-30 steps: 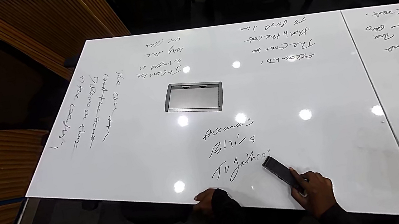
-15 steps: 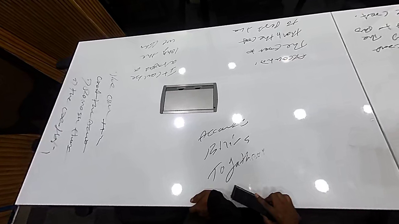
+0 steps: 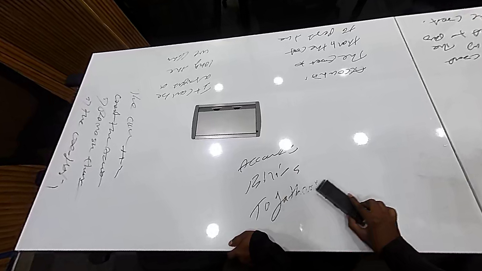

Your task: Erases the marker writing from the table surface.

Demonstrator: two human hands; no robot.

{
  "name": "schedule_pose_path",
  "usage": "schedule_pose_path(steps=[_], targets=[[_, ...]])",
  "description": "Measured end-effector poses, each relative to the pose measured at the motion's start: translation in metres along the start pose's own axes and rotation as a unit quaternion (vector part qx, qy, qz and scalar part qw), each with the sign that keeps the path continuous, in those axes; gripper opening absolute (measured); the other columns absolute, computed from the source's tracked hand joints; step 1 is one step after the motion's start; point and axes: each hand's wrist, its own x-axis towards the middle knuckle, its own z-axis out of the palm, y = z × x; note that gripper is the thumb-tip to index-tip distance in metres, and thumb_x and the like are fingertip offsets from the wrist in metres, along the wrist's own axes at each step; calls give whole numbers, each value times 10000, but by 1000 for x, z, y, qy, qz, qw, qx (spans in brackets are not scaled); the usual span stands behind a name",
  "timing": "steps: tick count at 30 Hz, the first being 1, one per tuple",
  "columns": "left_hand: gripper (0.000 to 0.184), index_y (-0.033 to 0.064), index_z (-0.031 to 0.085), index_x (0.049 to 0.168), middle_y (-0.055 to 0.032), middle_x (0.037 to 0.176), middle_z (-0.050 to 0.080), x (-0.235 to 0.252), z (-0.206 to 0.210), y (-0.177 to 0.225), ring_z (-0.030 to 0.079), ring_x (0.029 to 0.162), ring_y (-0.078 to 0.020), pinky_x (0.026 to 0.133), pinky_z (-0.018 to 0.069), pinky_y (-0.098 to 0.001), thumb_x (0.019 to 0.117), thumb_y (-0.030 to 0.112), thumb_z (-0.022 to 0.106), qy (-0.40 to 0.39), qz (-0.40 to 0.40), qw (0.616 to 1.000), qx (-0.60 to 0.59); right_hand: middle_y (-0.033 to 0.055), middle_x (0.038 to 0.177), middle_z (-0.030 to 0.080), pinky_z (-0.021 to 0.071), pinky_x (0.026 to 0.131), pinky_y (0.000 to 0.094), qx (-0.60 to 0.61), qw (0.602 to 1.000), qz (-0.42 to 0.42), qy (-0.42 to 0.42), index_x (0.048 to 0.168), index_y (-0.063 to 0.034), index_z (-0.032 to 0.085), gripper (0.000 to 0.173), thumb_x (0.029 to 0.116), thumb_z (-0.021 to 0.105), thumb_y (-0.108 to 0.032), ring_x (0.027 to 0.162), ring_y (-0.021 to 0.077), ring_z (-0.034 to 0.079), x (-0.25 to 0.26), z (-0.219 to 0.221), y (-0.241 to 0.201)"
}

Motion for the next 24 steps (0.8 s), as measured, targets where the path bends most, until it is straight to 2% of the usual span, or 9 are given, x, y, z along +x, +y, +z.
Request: schedule_pose_path(steps=[2, 4, 8, 11, 16, 18, 19, 24], targets=[[643, -60, 331, 1477, -194, 1276, 596, -2, 0, -1, 616, 1186, -206, 986, 534, -353, 998, 290, 578, 18, -24, 985, -171, 167, 911, 709, 468, 640, 578, -18, 999, 30, 5, 1307, -162, 730, 593, 832, 573, -482, 806, 383, 672, 4, -2, 14], [671, -52, 330, 1486, -205, 1272, 606, -3, -1, -1, 626, 1178, -227, 986, 538, -377, 995, 324, 591, 17, -42, 970, -238, 173, 909, 702, 453, 635, 578, -27, 998, 54, 9, 1318, -147, 722, 619, 832, 571, -499, 805, 390, 662, 7, -4, 25], [799, -45, 260, 1491, -180, 1246, 596, -3, -4, 2, 636, 1139, -192, 942, 558, -343, 919, 287, 709, -6, -47, 991, -129, 203, 917, 692, 439, 652, 603, -22, 996, 84, 5, 1332, -121, 708, 653, 820, 589, -508, 824, 416, 654, 12, -5, 29], [766, -38, 265, 1502, -190, 1264, 593, -4, -3, 2, 629, 1160, -206, 958, 552, -360, 943, 293, 673, 5, -56, 984, -170, 208, 923, 691, 446, 656, 601, -14, 996, 93, 5, 1337, -109, 702, 667, 810, 609, -508, 831, 427, 653, 16, -2, 27], [846, -58, 260, 1492, -198, 1299, 574, -4, -2, 2, 605, 1204, -219, 969, 547, -357, 870, 230, 756, 3, -40, 982, -186, 219, 942, 686, 463, 675, 598, -1, 994, 105, 1, 1354, -90, 686, 664, 803, 659, -460, 860, 433, 654, 25, 2, 19], [813, -55, 286, 1490, -198, 1308, 576, -1, 1, 2, 601, 1217, -223, 981, 542, -363, 895, 269, 733, 8, -42, 979, -198, 225, 948, 684, 467, 682, 602, 7, 994, 110, 1, 1359, -86, 682, 665, 797, 688, -442, 871, 438, 654, 30, 5, 13], [808, -58, 272, 1502, -202, 1322, 570, -1, 1, 1, 595, 1227, -225, 990, 536, -362, 909, 268, 715, 4, -40, 983, -181, 221, 951, 686, 471, 687, 599, 10, 994, 110, 1, 1362, -83, 679, 668, 801, 690, -445, 873, 434, 654, 32, 6, 9], [956, -72, 239, 1495, -196, 1305, 570, 2, 2, 3, 604, 1209, -200, 990, 536, -321, 807, 238, 824, -9, -20, 998, -56, 175, 883, 691, 479, 644, 546, 13, 998, 67, 10, 1336, -78, 698, 665, 831, 623, -504, 803, 377, 661, 26, 13, -15]])
